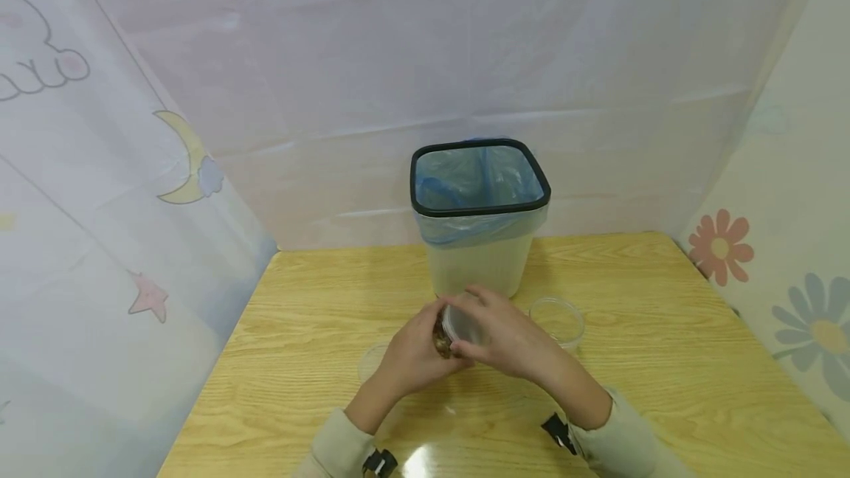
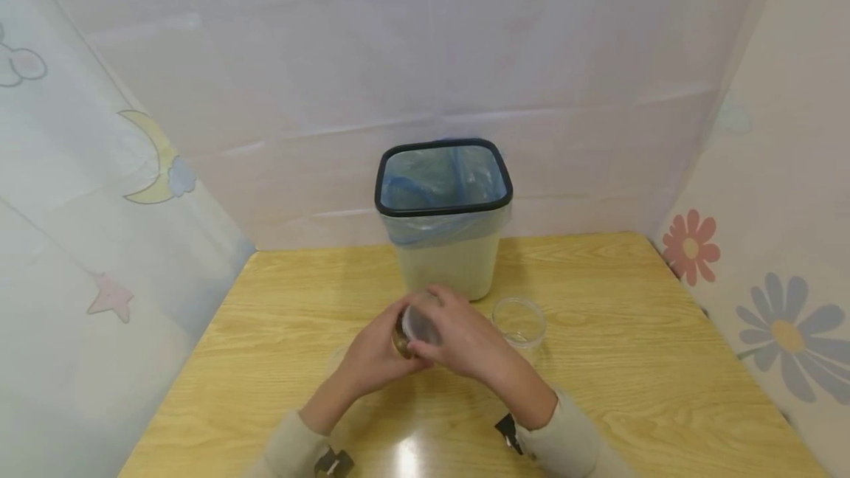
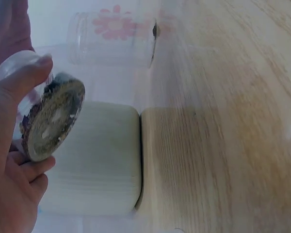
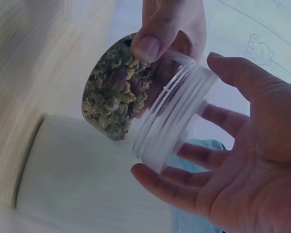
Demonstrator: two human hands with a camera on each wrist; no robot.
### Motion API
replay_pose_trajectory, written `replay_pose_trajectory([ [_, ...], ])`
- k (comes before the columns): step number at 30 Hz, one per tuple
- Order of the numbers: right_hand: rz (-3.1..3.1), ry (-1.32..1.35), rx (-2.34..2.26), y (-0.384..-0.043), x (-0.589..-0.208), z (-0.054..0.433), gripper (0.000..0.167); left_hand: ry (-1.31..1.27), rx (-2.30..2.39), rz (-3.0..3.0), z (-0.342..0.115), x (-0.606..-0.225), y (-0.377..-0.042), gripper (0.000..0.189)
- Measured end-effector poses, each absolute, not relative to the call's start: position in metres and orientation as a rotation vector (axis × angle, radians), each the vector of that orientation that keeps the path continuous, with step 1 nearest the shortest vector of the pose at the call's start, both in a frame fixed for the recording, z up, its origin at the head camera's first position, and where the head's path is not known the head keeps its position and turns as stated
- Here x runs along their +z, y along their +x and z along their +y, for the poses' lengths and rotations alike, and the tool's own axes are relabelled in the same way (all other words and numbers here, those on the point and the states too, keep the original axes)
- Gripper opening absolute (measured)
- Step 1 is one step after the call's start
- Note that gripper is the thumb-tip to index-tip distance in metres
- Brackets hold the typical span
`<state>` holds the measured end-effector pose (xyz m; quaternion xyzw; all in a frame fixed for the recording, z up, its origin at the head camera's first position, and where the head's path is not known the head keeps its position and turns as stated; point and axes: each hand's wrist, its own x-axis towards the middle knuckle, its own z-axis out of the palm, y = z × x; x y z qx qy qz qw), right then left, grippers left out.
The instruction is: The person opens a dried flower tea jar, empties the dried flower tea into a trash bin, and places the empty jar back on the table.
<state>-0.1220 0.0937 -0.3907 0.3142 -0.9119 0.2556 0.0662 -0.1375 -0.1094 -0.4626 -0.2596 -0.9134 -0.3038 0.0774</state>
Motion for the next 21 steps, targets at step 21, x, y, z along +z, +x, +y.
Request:
replay_pose_trajectory([
  [21,-2.666,1.244,0.544,-0.120,-0.384,0.094,0.053,-1.064,-1.613,-2.664,-0.114,-0.480,-0.140,0.096],
])
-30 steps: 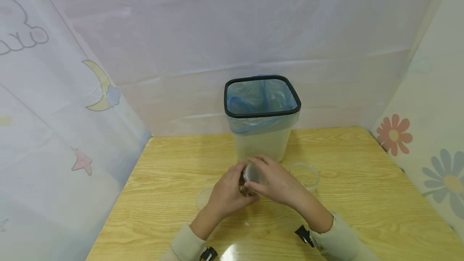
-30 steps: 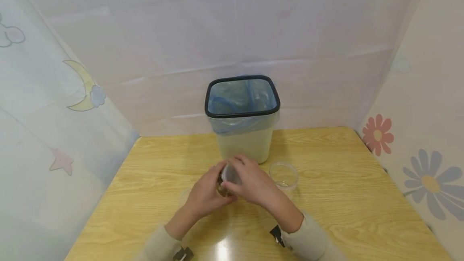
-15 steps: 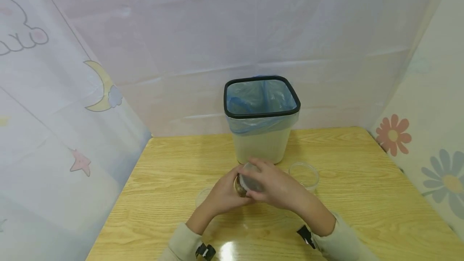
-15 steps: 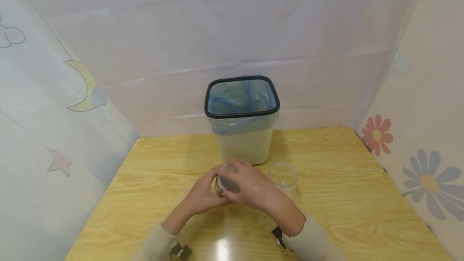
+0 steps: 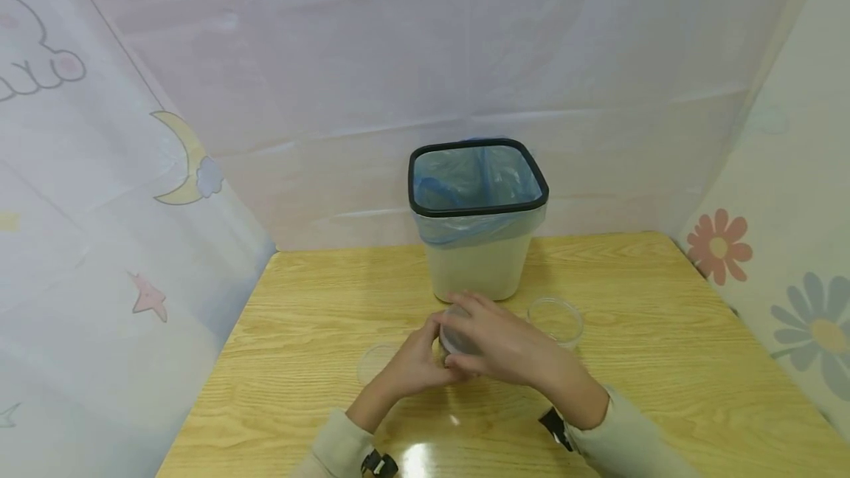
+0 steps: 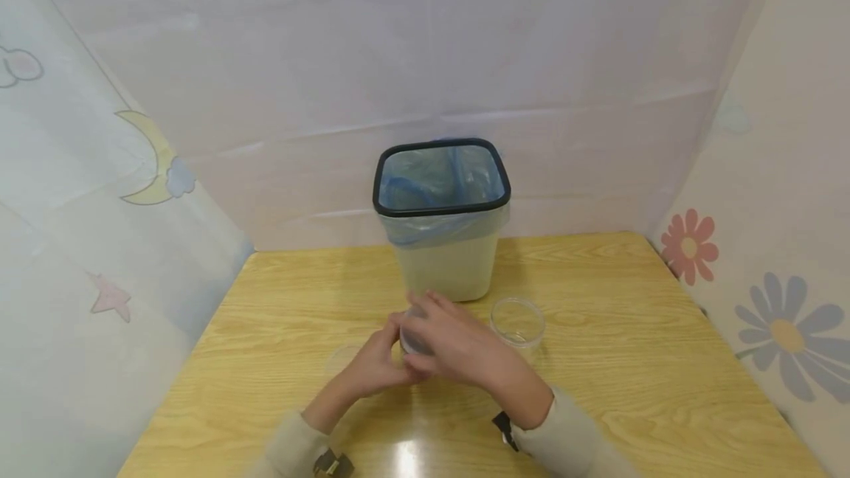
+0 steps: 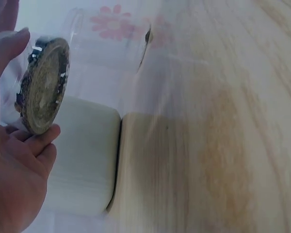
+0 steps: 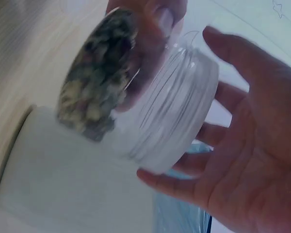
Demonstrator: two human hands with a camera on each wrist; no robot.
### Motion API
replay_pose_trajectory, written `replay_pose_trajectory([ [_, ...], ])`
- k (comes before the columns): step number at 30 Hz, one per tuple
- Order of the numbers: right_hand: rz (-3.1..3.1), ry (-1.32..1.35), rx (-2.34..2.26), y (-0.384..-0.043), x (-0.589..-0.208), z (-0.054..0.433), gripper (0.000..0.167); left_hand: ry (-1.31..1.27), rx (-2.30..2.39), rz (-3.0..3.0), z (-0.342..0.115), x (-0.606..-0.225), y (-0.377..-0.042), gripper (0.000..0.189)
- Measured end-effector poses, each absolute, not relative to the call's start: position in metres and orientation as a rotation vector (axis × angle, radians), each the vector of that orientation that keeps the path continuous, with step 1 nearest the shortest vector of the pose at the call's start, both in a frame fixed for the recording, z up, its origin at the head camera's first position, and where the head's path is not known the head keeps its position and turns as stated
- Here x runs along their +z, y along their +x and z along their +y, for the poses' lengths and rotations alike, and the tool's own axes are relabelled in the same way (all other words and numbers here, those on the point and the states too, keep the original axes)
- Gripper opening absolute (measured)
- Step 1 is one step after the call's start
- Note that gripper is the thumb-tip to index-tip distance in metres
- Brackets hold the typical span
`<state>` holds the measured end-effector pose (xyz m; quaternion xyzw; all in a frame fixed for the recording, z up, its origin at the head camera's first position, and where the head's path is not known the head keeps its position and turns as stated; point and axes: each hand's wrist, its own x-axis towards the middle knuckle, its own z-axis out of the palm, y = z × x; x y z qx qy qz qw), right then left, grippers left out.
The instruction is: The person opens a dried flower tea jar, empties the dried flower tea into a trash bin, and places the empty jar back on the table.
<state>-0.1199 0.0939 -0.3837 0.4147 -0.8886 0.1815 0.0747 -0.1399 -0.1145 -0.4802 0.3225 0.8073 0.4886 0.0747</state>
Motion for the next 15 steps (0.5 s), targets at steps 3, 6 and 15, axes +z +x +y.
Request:
replay_pose_trajectory([
  [3,-2.707,1.131,0.543,-0.120,-0.382,0.086,0.052,0.915,1.494,2.454,-0.110,-0.483,-0.138,0.098],
  [6,-2.745,1.029,0.499,-0.119,-0.381,0.080,0.053,0.855,1.513,2.509,-0.106,-0.485,-0.136,0.097],
  [15,-2.773,0.883,0.405,-0.115,-0.377,0.070,0.047,0.773,1.550,2.546,-0.102,-0.486,-0.134,0.097],
])
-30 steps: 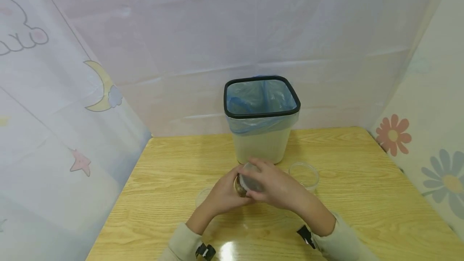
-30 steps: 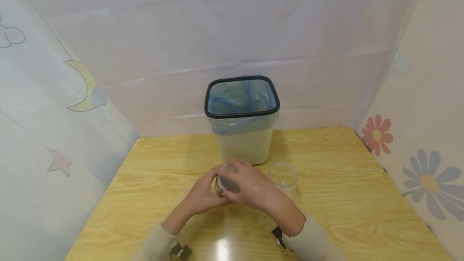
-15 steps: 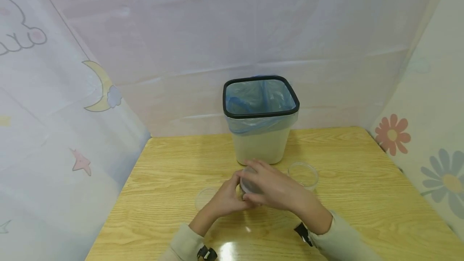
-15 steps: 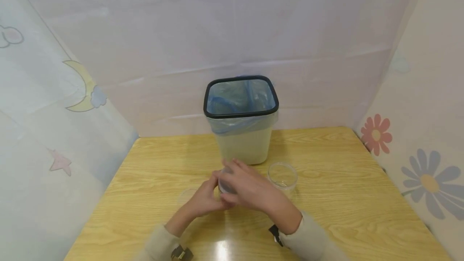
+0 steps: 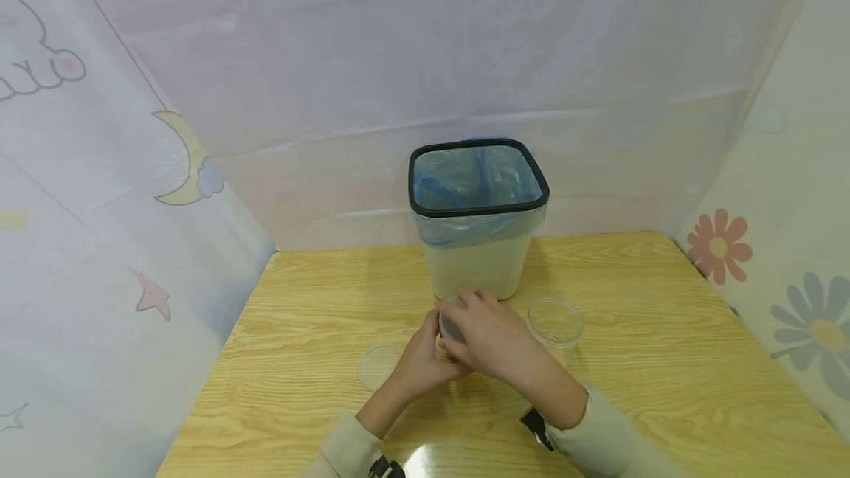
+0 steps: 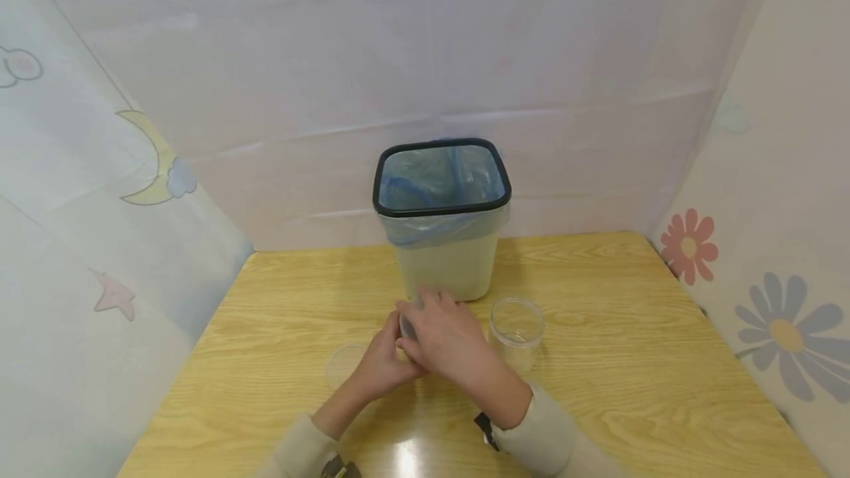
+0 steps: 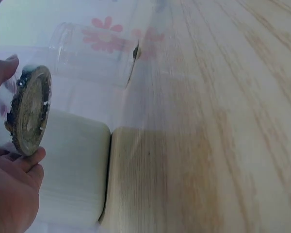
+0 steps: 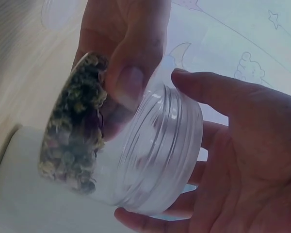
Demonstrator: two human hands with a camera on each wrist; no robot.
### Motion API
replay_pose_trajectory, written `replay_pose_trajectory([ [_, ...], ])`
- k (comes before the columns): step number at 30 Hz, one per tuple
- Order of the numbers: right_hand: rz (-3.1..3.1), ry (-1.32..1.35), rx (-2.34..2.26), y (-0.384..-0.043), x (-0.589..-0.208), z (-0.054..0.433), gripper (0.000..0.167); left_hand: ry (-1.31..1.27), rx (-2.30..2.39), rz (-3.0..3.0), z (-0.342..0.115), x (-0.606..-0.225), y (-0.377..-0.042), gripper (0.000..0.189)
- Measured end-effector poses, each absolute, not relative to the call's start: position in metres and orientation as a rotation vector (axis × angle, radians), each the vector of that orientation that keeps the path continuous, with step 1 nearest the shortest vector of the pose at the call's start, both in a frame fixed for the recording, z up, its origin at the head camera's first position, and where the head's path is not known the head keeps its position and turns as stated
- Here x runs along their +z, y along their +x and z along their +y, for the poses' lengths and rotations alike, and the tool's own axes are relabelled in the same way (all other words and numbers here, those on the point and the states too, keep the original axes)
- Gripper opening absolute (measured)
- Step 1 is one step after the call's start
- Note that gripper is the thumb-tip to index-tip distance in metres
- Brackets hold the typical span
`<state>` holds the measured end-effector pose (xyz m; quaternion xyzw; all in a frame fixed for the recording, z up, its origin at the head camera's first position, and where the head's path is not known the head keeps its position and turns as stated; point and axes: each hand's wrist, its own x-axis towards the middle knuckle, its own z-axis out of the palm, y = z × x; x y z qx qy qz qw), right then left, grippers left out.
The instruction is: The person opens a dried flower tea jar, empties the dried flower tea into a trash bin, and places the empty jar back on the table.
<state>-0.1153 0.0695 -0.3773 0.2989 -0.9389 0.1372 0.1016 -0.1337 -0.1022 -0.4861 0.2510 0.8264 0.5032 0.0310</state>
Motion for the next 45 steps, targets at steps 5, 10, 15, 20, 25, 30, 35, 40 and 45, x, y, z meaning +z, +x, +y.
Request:
replay_pose_trajectory([
  [5,-2.748,0.943,0.414,-0.114,-0.378,0.073,0.047,0.858,1.572,2.436,-0.109,-0.485,-0.140,0.089],
  [10,-2.698,1.047,0.441,-0.112,-0.377,0.076,0.045,0.947,1.572,2.310,-0.118,-0.481,-0.145,0.084],
  [15,-2.667,1.140,0.469,-0.110,-0.376,0.080,0.046,0.999,1.538,2.278,-0.124,-0.476,-0.146,0.083],
  [20,-2.659,1.148,0.482,-0.110,-0.377,0.081,0.049,0.986,1.538,2.330,-0.121,-0.475,-0.145,0.084],
  [25,-2.671,1.058,0.479,-0.113,-0.380,0.079,0.054,0.861,1.546,2.489,-0.109,-0.480,-0.140,0.085],
  [30,-2.692,0.896,0.486,-0.119,-0.384,0.076,0.060,0.807,1.564,2.587,-0.098,-0.485,-0.133,0.094],
  [35,-2.707,0.829,0.461,-0.121,-0.385,0.075,0.059,0.750,1.579,2.641,-0.092,-0.486,-0.129,0.093],
  [40,-2.687,0.840,0.405,-0.121,-0.386,0.074,0.053,0.671,1.563,2.684,-0.090,-0.485,-0.128,0.096],
  [45,-2.651,0.878,0.411,-0.121,-0.386,0.076,0.049,0.727,1.529,2.655,-0.094,-0.483,-0.131,0.095],
])
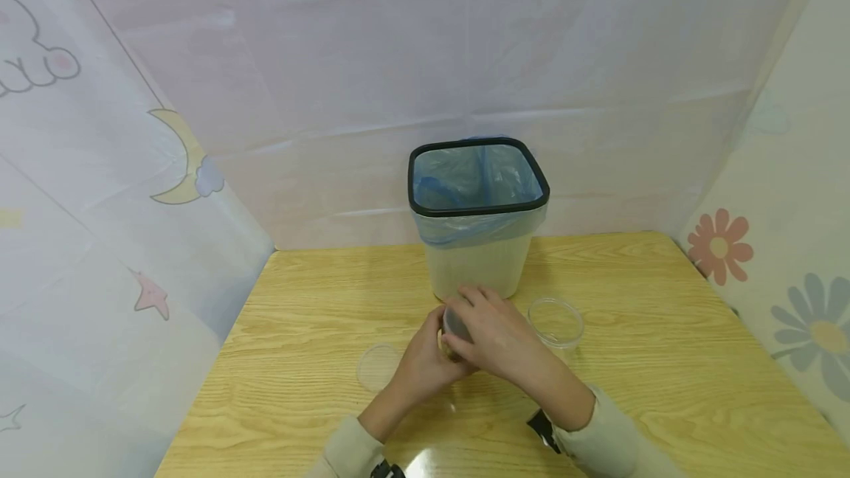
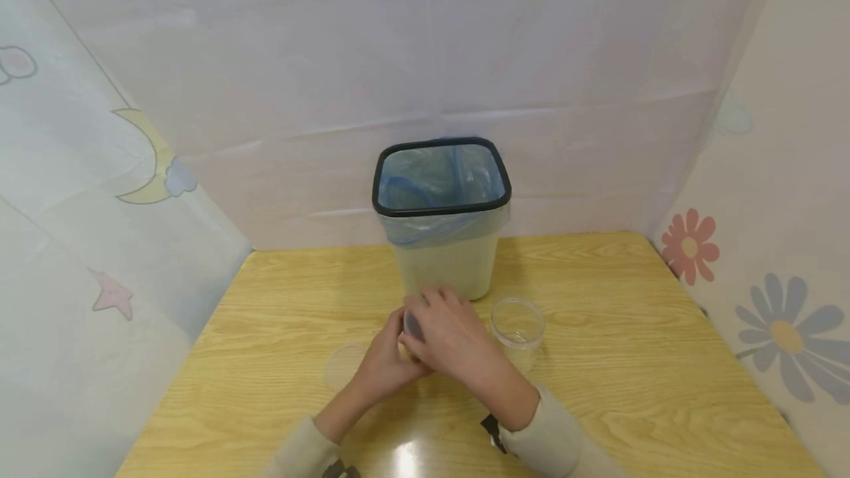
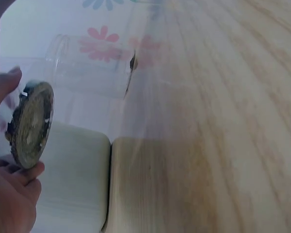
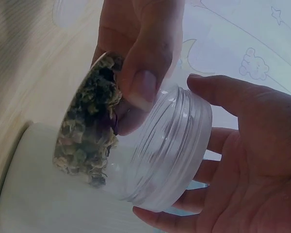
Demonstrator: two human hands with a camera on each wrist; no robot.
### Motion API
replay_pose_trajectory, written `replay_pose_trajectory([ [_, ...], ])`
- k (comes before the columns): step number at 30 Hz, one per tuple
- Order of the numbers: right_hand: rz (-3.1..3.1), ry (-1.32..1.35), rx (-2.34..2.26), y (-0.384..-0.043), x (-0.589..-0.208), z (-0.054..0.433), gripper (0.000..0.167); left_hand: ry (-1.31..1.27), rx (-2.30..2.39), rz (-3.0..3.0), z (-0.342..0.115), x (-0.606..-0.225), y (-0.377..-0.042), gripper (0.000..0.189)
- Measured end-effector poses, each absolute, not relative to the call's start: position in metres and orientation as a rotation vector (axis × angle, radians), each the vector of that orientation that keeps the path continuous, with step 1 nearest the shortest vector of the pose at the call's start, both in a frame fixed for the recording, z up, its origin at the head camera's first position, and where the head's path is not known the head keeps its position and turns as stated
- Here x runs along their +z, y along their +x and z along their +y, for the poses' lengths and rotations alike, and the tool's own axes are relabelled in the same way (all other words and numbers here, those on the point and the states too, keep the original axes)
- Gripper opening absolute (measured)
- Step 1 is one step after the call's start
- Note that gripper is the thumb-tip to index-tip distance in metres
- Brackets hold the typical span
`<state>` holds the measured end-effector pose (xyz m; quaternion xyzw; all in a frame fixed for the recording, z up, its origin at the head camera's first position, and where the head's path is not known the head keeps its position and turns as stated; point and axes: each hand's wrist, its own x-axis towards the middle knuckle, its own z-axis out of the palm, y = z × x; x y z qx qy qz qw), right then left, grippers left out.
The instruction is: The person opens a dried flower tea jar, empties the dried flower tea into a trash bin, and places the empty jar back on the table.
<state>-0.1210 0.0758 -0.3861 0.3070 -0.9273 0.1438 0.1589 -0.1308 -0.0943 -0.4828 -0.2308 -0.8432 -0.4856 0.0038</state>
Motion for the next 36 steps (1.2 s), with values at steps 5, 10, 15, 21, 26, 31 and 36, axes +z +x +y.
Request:
replay_pose_trajectory([
  [5,-2.647,0.931,0.454,-0.119,-0.383,0.078,0.046,-0.839,-1.590,-2.636,-0.102,-0.480,-0.136,0.097],
  [10,-2.642,1.005,0.480,-0.117,-0.380,0.079,0.048,-0.978,-1.684,-2.600,-0.111,-0.477,-0.142,0.092],
  [15,-2.624,1.089,0.498,-0.112,-0.377,0.082,0.051,-1.109,-1.734,-2.589,-0.118,-0.476,-0.145,0.088],
  [21,-2.588,1.251,0.487,-0.108,-0.373,0.089,0.054,-1.289,-1.691,-2.542,-0.125,-0.474,-0.146,0.091],
  [26,-2.580,1.341,0.535,-0.110,-0.373,0.095,0.057,-1.330,-1.663,-2.548,-0.125,-0.470,-0.144,0.094],
  [31,-2.557,1.276,0.554,-0.111,-0.377,0.093,0.057,-1.171,-1.614,-2.614,-0.119,-0.469,-0.141,0.097],
  [36,-2.555,1.053,0.587,-0.112,-0.381,0.082,0.054,-0.973,-1.536,-2.638,-0.109,-0.471,-0.136,0.097],
])
